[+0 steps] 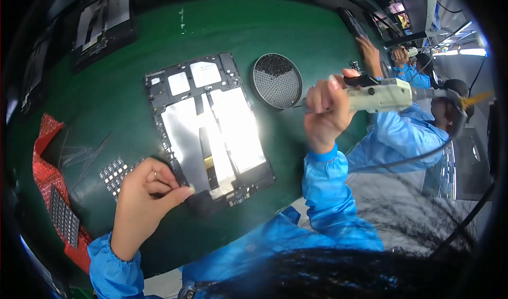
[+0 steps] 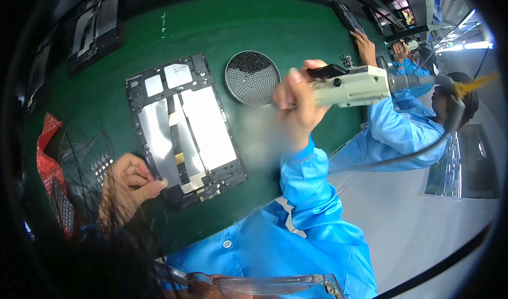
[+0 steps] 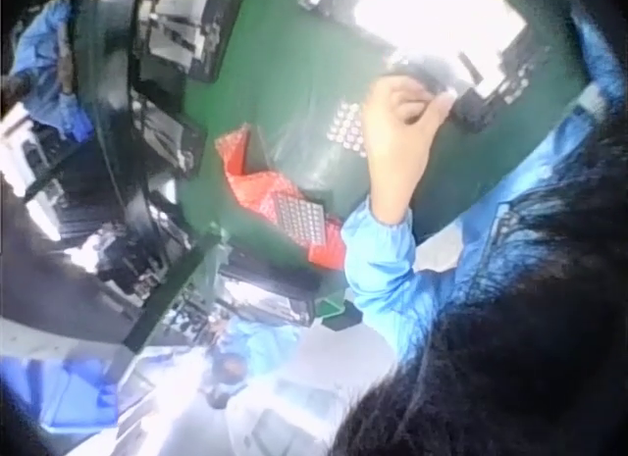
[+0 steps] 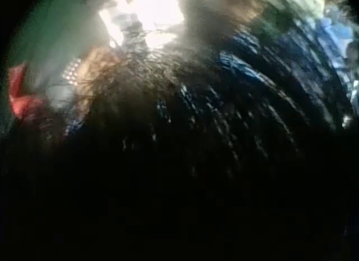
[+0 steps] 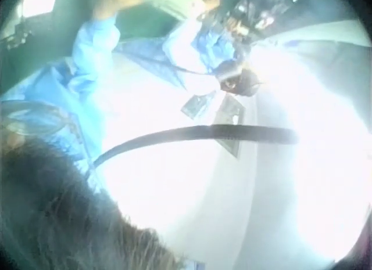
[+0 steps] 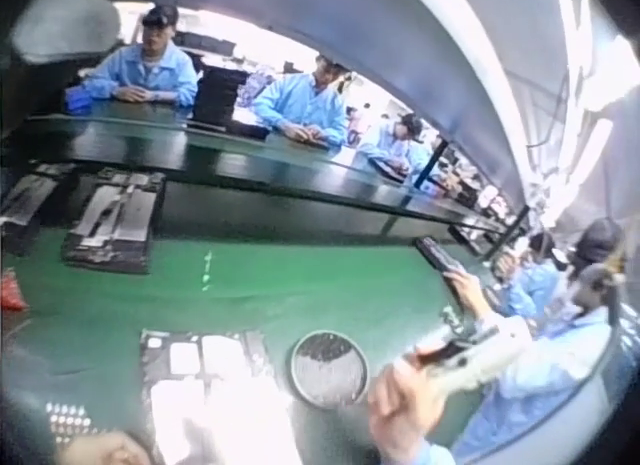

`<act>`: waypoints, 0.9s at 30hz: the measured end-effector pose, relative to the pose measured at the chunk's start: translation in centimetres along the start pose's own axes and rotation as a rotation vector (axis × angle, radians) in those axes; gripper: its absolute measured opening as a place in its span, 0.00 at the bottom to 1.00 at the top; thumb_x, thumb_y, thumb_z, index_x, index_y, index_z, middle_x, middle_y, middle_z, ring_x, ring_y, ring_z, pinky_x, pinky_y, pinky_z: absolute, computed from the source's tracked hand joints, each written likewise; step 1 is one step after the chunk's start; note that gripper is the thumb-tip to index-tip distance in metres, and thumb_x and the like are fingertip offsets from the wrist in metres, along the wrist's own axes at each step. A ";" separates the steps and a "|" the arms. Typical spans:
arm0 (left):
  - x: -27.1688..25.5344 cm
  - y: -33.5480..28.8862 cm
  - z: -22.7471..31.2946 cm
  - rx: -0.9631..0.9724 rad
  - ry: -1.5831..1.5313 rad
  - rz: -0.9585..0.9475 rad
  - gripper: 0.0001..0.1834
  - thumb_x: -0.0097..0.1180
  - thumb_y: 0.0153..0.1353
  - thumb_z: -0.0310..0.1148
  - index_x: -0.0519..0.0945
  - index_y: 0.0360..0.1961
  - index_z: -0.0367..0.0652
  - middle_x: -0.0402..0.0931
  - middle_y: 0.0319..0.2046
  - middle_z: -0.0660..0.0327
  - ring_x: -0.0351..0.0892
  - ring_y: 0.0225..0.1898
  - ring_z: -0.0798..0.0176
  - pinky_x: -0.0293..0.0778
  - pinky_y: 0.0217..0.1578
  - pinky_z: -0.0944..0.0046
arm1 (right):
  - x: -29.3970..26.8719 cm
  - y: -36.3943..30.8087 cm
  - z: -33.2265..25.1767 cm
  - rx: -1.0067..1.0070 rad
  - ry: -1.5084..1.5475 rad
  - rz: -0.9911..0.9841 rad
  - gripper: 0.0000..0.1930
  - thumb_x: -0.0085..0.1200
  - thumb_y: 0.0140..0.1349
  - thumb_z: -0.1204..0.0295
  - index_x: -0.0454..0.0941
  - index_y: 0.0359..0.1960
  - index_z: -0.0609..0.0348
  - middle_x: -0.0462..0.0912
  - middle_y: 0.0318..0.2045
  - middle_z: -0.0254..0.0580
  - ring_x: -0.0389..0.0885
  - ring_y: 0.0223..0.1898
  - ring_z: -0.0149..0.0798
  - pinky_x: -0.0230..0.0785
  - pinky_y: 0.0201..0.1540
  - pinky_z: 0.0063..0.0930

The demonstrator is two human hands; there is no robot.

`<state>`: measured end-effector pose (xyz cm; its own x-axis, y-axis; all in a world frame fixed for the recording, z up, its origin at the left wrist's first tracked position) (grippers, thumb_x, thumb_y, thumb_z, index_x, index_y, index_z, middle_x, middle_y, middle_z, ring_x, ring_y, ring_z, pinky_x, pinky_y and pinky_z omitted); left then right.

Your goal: The person assembles electronic tablets by applying adhesive strips and circuit components, then securing them with an electric screwdriver.

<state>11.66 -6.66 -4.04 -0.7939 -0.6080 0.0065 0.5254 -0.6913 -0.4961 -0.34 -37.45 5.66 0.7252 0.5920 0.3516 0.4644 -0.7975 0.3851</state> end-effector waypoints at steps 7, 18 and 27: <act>-0.4 -0.2 0.0 -0.064 -0.031 0.035 0.16 0.69 0.51 0.19 0.72 0.35 0.36 0.78 0.29 0.61 0.82 0.33 0.69 0.75 0.33 0.75 | -2.3 2.1 1.6 -0.033 -0.078 0.014 0.14 0.53 0.60 0.80 0.70 0.47 0.60 0.63 0.17 0.32 0.57 0.13 0.25 0.50 0.15 0.22; 0.1 0.0 0.6 -0.151 -0.009 0.050 0.17 0.70 0.51 0.19 0.71 0.35 0.37 0.78 0.29 0.60 0.83 0.33 0.70 0.76 0.34 0.74 | -2.1 2.3 2.4 -0.017 -0.125 -0.065 0.15 0.53 0.62 0.79 0.71 0.50 0.57 0.62 0.18 0.33 0.58 0.12 0.27 0.51 0.14 0.22; 0.2 0.0 0.8 -0.158 -0.020 0.048 0.16 0.69 0.52 0.19 0.72 0.34 0.37 0.79 0.29 0.60 0.83 0.33 0.70 0.76 0.34 0.74 | -2.1 2.3 2.4 -0.003 -0.126 -0.086 0.14 0.53 0.62 0.79 0.71 0.49 0.58 0.62 0.18 0.32 0.58 0.12 0.27 0.51 0.14 0.22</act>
<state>11.78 -7.11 -3.33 -0.7619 -0.6477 -0.0047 0.5072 -0.5921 -0.6263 0.47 -40.81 3.73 0.7410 0.6386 0.2076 0.5259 -0.7441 0.4119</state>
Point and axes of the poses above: each hand's wrist, its own y-axis towards the middle knuckle, its own x-axis out of the palm, z = x × y, the point moved 9 cm from there along y, towards the middle knuckle
